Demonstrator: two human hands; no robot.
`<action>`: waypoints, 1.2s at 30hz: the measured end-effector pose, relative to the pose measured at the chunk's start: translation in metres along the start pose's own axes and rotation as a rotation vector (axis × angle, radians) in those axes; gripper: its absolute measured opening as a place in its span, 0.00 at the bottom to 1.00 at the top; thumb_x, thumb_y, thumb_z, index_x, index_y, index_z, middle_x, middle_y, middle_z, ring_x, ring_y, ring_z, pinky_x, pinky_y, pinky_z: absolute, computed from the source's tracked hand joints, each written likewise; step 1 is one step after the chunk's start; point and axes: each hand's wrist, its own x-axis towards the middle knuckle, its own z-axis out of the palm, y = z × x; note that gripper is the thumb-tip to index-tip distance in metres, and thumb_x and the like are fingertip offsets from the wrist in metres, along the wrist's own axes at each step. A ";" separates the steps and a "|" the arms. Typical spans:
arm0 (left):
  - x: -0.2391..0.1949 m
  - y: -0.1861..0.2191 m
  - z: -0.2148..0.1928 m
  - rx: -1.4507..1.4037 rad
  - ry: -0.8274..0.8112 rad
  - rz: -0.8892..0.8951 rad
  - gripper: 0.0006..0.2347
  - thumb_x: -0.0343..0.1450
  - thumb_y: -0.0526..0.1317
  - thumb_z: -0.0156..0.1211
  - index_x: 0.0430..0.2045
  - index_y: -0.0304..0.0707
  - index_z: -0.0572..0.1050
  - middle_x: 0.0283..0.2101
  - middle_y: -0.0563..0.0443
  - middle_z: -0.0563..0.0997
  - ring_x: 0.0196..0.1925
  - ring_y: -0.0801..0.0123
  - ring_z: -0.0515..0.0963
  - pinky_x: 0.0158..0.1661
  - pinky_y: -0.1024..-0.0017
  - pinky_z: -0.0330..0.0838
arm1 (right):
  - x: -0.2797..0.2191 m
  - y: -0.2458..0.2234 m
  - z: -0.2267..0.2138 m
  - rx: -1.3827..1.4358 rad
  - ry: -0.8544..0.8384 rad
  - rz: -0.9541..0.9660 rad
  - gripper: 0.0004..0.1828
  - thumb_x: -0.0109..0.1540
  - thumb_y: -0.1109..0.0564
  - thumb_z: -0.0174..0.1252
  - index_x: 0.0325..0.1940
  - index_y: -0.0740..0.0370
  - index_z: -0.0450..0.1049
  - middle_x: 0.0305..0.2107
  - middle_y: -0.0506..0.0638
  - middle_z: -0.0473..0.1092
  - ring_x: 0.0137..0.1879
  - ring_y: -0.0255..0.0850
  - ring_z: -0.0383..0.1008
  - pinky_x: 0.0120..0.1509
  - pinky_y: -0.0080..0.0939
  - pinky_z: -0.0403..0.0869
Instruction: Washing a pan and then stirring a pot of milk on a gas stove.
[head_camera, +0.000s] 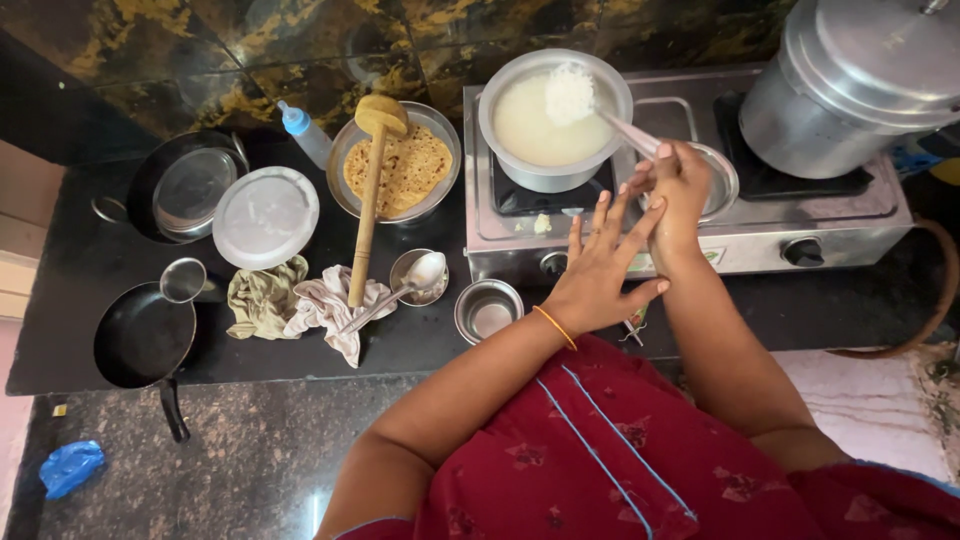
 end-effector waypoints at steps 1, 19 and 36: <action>0.000 0.000 0.000 0.009 0.005 0.001 0.42 0.67 0.57 0.64 0.75 0.57 0.46 0.79 0.31 0.40 0.81 0.34 0.38 0.70 0.29 0.35 | 0.004 0.002 -0.003 -0.113 0.043 -0.091 0.12 0.74 0.56 0.51 0.46 0.68 0.72 0.31 0.50 0.72 0.32 0.35 0.73 0.37 0.34 0.72; -0.016 -0.002 -0.017 0.051 0.090 0.045 0.44 0.66 0.55 0.67 0.76 0.50 0.47 0.80 0.31 0.37 0.82 0.36 0.37 0.71 0.29 0.36 | -0.021 -0.041 0.024 -0.859 0.139 -0.834 0.11 0.67 0.71 0.51 0.50 0.67 0.75 0.41 0.58 0.73 0.40 0.49 0.78 0.44 0.45 0.77; -0.044 -0.027 -0.042 0.104 0.052 -0.061 0.43 0.65 0.54 0.67 0.74 0.51 0.48 0.78 0.30 0.37 0.80 0.34 0.35 0.69 0.28 0.34 | -0.007 -0.016 0.029 -0.987 0.088 -0.930 0.07 0.72 0.66 0.51 0.47 0.68 0.75 0.35 0.56 0.73 0.34 0.44 0.76 0.40 0.42 0.74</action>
